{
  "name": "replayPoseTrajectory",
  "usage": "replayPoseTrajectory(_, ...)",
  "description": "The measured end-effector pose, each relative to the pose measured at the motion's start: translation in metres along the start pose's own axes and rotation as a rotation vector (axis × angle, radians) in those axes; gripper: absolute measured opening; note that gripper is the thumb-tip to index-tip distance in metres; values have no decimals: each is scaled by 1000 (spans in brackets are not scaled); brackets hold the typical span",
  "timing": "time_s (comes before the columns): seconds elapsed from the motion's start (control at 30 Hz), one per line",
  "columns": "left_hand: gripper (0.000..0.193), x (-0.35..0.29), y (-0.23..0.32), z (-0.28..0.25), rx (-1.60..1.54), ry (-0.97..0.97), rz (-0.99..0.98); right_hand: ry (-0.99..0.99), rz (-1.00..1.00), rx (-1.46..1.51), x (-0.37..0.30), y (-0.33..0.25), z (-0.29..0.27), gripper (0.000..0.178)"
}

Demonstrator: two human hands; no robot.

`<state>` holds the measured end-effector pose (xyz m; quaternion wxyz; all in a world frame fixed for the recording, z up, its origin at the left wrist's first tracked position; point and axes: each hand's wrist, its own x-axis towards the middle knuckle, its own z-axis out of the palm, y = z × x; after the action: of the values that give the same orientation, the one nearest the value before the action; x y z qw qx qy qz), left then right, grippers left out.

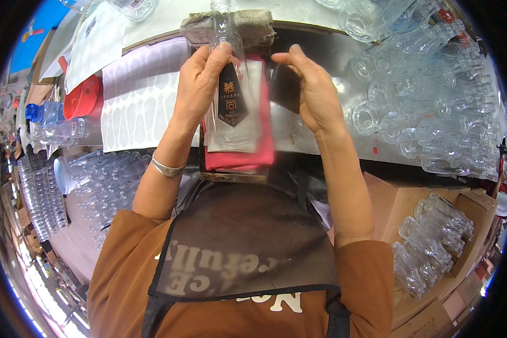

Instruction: The person repeatedly picks clear plastic bottles from a pile, places them on a padded stand, applies a label to the bottle, smooths it with a black squeegee, and sets the labeled bottle aside. The person also handles sheets of labels and backing paper during the process.

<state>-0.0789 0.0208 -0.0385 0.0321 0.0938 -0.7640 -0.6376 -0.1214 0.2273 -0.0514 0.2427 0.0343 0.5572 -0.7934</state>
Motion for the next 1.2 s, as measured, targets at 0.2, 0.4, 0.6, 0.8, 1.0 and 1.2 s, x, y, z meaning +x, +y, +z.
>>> replayPoseTrajectory(0.2, 51, -13, 10, -8, -152, 11, -78, -83, -395, -163, 0, -30, 21, 30)
replayPoseTrajectory(0.4, 105, -68, 7, -26, 251, -53, 356, -207, -999, -1128, 1, -82, 70, 26)
replayPoseTrajectory(0.6, 126, -91, -8, -22, 416, -53, 466, -486, -1211, -1239, -23, -56, 66, 32)
replayPoseTrajectory(0.8, 126, -91, -10, -20, 417, -16, 490, -398, -992, -1131, -24, -55, 64, 27)
replayPoseTrajectory(1.0, 123, -90, -3, -19, 367, -48, 451, -430, -1124, -935, -18, -40, 31, 31)
replayPoseTrajectory(1.2, 118, -93, -12, -20, 413, -32, 470, -536, -588, -885, -73, -40, 25, 28)
